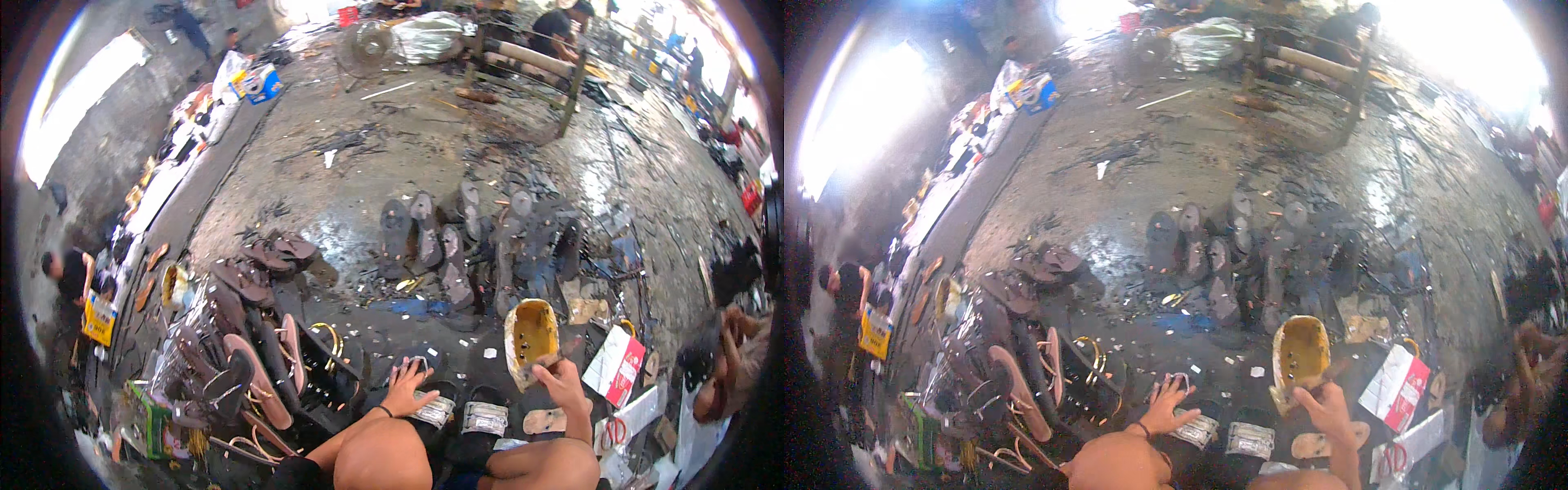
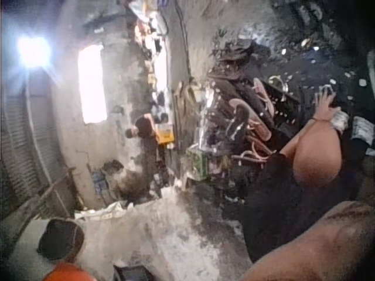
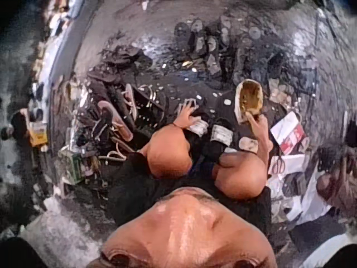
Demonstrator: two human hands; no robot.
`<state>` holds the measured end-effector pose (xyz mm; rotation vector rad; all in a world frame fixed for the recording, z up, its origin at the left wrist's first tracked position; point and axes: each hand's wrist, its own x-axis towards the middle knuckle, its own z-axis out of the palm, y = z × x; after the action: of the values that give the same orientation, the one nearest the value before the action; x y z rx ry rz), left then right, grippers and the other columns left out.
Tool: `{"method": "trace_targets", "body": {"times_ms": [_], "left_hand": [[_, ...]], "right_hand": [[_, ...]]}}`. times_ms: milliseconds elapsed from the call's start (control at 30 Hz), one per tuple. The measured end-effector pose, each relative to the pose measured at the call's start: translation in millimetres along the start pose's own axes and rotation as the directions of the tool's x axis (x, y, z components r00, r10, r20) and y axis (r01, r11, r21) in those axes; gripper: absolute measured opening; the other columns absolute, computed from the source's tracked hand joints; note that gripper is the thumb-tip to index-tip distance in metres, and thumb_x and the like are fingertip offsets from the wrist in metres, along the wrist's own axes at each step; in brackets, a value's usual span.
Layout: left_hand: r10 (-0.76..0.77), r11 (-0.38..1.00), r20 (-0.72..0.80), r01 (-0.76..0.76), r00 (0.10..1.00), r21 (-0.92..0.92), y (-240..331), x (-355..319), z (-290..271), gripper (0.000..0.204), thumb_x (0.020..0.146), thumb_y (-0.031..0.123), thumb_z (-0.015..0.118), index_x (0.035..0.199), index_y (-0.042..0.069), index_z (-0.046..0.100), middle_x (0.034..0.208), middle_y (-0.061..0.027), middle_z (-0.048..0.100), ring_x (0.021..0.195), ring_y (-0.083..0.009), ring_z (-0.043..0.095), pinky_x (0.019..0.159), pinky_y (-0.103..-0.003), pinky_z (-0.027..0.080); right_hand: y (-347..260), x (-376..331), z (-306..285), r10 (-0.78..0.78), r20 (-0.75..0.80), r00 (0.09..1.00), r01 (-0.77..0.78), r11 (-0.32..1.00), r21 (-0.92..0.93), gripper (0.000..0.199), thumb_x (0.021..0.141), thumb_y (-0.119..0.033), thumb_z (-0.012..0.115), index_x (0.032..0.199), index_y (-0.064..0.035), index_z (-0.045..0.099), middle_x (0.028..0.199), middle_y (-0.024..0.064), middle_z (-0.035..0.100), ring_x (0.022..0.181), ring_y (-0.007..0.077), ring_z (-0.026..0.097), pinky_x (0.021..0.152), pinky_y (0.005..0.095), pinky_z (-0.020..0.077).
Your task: The person pours yellow adhesive from a metal tin into a small container, then sits on the floor and applies the adhesive to multiple black shoe soles using a brush. The person repeatedly dips the brush into the container and coats the soles, placing them aside after each application.
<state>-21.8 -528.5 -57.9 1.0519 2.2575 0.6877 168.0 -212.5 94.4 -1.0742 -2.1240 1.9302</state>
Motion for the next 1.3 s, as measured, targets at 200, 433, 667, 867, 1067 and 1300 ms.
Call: {"method": "trace_targets", "body": {"times_ms": [200,433,667,867,1067,1300], "left_hand": [[-0.064,0.998,0.068,0.063,0.996,0.02,13.0,69.2,-29.6,0.067,0.1,0.054,0.046,0.154,0.016,0.038,0.163,-0.0159,0.026,0.152,-0.037,0.019,0.119,-0.057,0.014],[-0.203,-0.143,0.107,0.078,0.973,-0.987,140.4,95.4,-105.0,0.046,0.107,0.04,0.04,0.132,0.006,0.058,0.122,-0.0069,0.066,0.109,-0.0208,0.064,0.098,-0.036,0.05],[-0.295,-0.156,0.122,0.078,0.948,-0.985,141.7,94.0,-101.2,0.051,0.106,0.049,0.039,0.122,0.007,0.062,0.111,-0.0069,0.068,0.097,-0.021,0.066,0.089,-0.037,0.053],[-0.311,-0.048,-0.035,-0.053,0.95,-0.997,131.2,91.1,-99.2,0.049,0.105,0.046,0.045,0.124,0.003,0.062,0.113,-0.0092,0.068,0.1,-0.019,0.066,0.09,-0.034,0.052],[-0.287,-0.053,-0.198,-0.222,0.937,-0.974,121.7,93.9,-95.0,0.049,0.107,0.044,0.041,0.124,0.002,0.06,0.113,-0.0088,0.068,0.1,-0.0189,0.067,0.089,-0.034,0.054],[0.113,-0.508,0.387,0.388,0.915,-0.769,51.8,-11.6,-73.0,0.07,0.099,0.065,0.041,0.137,0.007,0.052,0.123,-0.0099,0.064,0.107,-0.0246,0.065,0.089,-0.039,0.055]], "right_hand": [[-52.3,26.8,62.4,-0.219,-0.111,0.969,0.232,0.965,0.124,0.028,0.088,-0.016,0.077,0.108,0.0018,0.068,0.104,0.008,0.069,0.094,0.0125,0.063,0.079,0.0286,0.0515],[-80.2,79.9,107.3,-0.681,-0.141,0.718,0.654,0.73,-0.198,0.017,0.088,-0.013,0.075,0.101,-0.0033,0.071,0.101,0.0097,0.072,0.088,0.0213,0.068,0.075,0.0305,0.0509],[-86.2,62.1,110.1,-0.681,-0.132,0.72,0.674,0.732,-0.101,0.015,0.088,-0.012,0.075,0.1,-0.0043,0.071,0.102,0.0113,0.072,0.087,0.0259,0.07,0.075,0.0353,0.0529],[-77.4,51.8,117.2,-0.753,-0.185,0.632,0.745,0.656,-0.123,0.018,0.086,-0.009,0.076,0.102,-0.0044,0.07,0.107,0.0135,0.071,0.096,0.0324,0.068,0.08,0.0394,0.0526],[-63.5,58.2,136.8,-0.17,-0.179,0.969,0.247,0.715,0.654,0.029,0.095,-0.019,0.07,0.116,-0.0003,0.064,0.098,0.0048,0.07,0.084,0.013,0.065,0.073,0.0292,0.0513],[-50.1,71.5,82.0,0.061,0.142,0.988,-0.154,0.474,0.867,0.028,0.096,-0.023,0.068,0.115,-0.0032,0.063,0.105,0.0064,0.069,0.087,0.0125,0.065,0.069,0.0269,0.0477]]}}
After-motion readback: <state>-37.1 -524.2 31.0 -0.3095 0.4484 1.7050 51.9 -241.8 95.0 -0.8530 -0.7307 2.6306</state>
